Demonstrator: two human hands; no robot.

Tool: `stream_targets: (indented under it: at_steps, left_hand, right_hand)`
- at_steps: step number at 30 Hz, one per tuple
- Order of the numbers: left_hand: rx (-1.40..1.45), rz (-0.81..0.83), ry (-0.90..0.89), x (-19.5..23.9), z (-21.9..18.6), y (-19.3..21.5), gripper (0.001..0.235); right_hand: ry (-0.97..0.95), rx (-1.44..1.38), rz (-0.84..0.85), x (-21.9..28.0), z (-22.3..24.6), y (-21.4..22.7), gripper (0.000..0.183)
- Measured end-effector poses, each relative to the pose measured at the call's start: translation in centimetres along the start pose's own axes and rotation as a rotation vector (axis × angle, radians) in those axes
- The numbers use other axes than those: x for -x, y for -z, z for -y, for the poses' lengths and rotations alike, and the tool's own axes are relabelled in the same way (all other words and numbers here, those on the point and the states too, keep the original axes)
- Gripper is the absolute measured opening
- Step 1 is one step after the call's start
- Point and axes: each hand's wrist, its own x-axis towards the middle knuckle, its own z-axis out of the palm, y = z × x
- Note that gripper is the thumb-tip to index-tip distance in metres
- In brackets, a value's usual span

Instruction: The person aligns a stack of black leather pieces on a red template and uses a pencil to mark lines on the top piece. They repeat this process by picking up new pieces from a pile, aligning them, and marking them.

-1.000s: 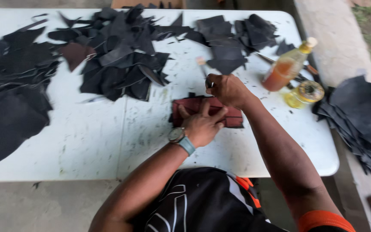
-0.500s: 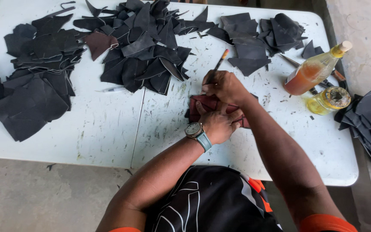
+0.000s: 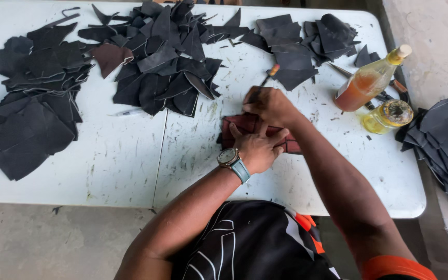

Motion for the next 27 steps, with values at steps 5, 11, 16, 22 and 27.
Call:
stream_targets:
  at_steps: [5, 11, 16, 22, 27]
  left_hand:
    - [-0.05, -0.158, -0.165, -0.7, 0.2, -1.3, 0.059]
    - [0.038, 0.032, -0.05, -1.1, -0.3, 0.5, 0.06]
    - [0.048, 0.13, -0.037, -1.2, -1.8, 3.2, 0.058]
    - [0.002, 0.258, 0.026, -2.8, -2.5, 4.7, 0.07]
    - [-0.055, 0.298, 0.01, -4.2, -2.6, 4.2, 0.081]
  right_hand:
    - [-0.078, -0.168, -0.115, 2.5, -2.1, 1.8, 0.017]
    - [-0.252, 0.06, -0.113, 5.3, -3.2, 5.1, 0.016]
    - [0.068, 0.091, -0.129, 5.9, -4.3, 5.7, 0.018]
    - [-0.133, 0.221, -0.221, 7.4, -5.1, 7.1, 0.019]
    - [-0.209, 0.047, -0.201, 8.1, -5.4, 7.2, 0.014]
